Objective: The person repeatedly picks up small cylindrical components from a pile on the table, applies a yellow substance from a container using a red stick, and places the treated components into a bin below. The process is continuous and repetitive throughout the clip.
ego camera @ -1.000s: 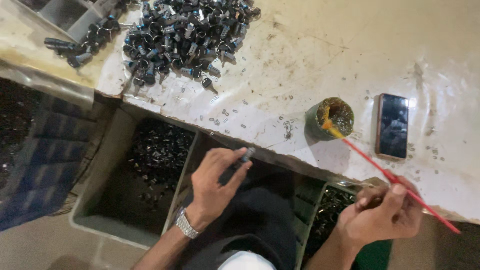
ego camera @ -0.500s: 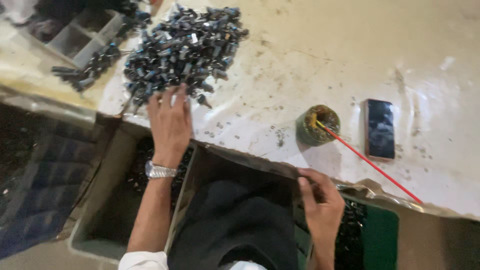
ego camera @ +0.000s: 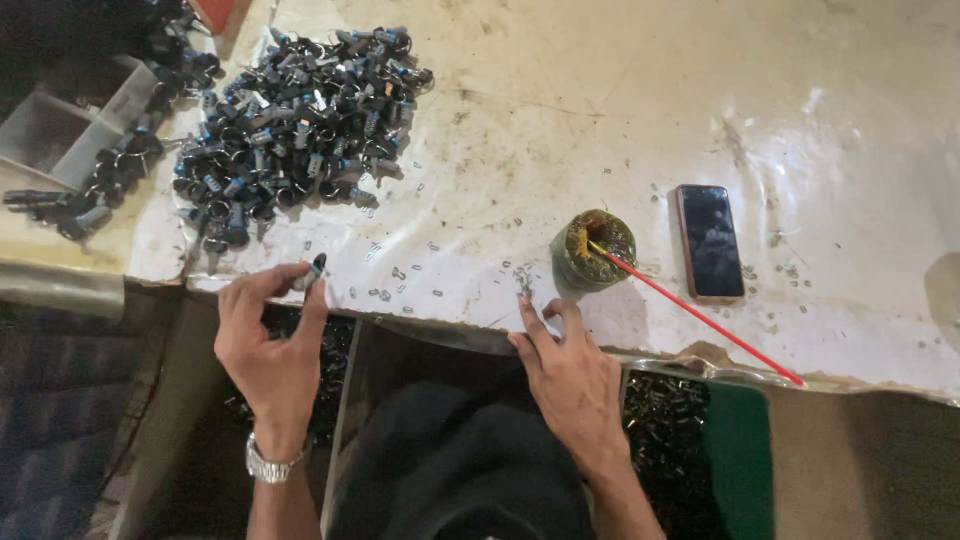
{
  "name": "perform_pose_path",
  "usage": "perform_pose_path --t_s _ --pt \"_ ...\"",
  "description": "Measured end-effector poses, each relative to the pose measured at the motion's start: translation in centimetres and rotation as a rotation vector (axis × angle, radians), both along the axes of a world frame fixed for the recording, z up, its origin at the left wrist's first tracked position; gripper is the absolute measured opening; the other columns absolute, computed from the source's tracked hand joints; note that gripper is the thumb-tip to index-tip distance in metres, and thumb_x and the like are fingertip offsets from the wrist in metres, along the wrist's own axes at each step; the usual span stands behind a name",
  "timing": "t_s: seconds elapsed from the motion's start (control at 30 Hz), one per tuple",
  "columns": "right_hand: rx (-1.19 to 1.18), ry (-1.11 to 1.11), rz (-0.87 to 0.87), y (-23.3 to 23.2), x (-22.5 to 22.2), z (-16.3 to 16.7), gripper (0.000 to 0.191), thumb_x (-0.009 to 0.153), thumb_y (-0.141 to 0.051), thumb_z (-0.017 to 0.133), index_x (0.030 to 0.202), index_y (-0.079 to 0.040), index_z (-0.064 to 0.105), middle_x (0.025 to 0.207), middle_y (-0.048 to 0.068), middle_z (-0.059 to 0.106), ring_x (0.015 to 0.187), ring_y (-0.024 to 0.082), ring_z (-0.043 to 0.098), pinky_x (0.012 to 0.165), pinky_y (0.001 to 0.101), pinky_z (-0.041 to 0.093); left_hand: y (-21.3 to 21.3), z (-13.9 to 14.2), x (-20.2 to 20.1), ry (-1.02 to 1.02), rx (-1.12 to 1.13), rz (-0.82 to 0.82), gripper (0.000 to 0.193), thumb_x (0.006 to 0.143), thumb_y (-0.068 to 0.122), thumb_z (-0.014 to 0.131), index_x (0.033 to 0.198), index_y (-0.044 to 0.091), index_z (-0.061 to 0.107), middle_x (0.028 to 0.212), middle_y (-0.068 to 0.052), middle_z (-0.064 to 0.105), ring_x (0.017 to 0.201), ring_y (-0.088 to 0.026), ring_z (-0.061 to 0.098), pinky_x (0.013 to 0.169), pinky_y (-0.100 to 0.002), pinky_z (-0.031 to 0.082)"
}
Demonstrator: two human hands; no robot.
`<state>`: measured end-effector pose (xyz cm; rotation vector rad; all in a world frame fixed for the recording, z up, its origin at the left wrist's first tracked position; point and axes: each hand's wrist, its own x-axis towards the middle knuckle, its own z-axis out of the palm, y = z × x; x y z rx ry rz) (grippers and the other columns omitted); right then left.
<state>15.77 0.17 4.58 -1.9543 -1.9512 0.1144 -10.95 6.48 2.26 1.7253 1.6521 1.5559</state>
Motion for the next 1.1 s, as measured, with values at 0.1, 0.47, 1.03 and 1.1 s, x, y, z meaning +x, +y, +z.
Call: perform_pose_path --t_s 0.1,0.47,1.03,1.1 --pt "0.041 0.005 0.019 0.5 0.4 -0.8 0.033 0.090 -0.031 0.071 0.120 -0.016 0.074 0.108 0.009 0.065 0.071 0.029 0.069 0.056 0.0428 0.052 -1.9 -0.8 0.6 -0.492 -0.036 -0.135 0.022 0.092 0.003 0.073 0.114 0.005 0.071 0.119 -0.009 0.070 0.111 -0.022 0.067 0.096 -0.035 0.056" --pt "0.012 1.340 -0.212 -3.7 0.2 -4.3 0.014 0.083 0.009 0.072 0.095 0.001 0.071 0.096 0.009 0.078 0.063 0.005 0.059 0.051 0.0190 0.045 -6.5 -2.5 9.4 -0.654 -0.539 -0.523 0.037 0.099 0.002 0.060 0.135 0.004 0.067 0.102 -0.009 0.072 0.092 -0.015 0.068 0.086 -0.026 0.055" --pt "0.236 0.916 -0.095 -4.8 -0.4 -4.1 0.019 0.084 0.010 0.079 0.097 0.000 0.070 0.104 0.008 0.074 0.089 0.006 0.068 0.077 0.0188 0.056 -7.5 -0.7 10.2 -0.044 -0.049 -0.583 0.043 0.083 -0.001 0.079 0.125 0.004 0.070 0.112 -0.011 0.069 0.103 -0.027 0.070 0.092 -0.035 0.060" --pt "0.156 1.188 -0.139 -4.6 0.0 -4.9 0.022 0.082 0.013 0.078 0.096 0.000 0.068 0.102 0.011 0.073 0.085 0.006 0.068 0.074 0.0192 0.056 -7.5 -0.7 10.2 -0.026 -0.027 -0.592 0.042 0.084 -0.001 0.078 0.125 0.004 0.070 0.113 -0.011 0.069 0.104 -0.028 0.069 0.092 -0.036 0.059"
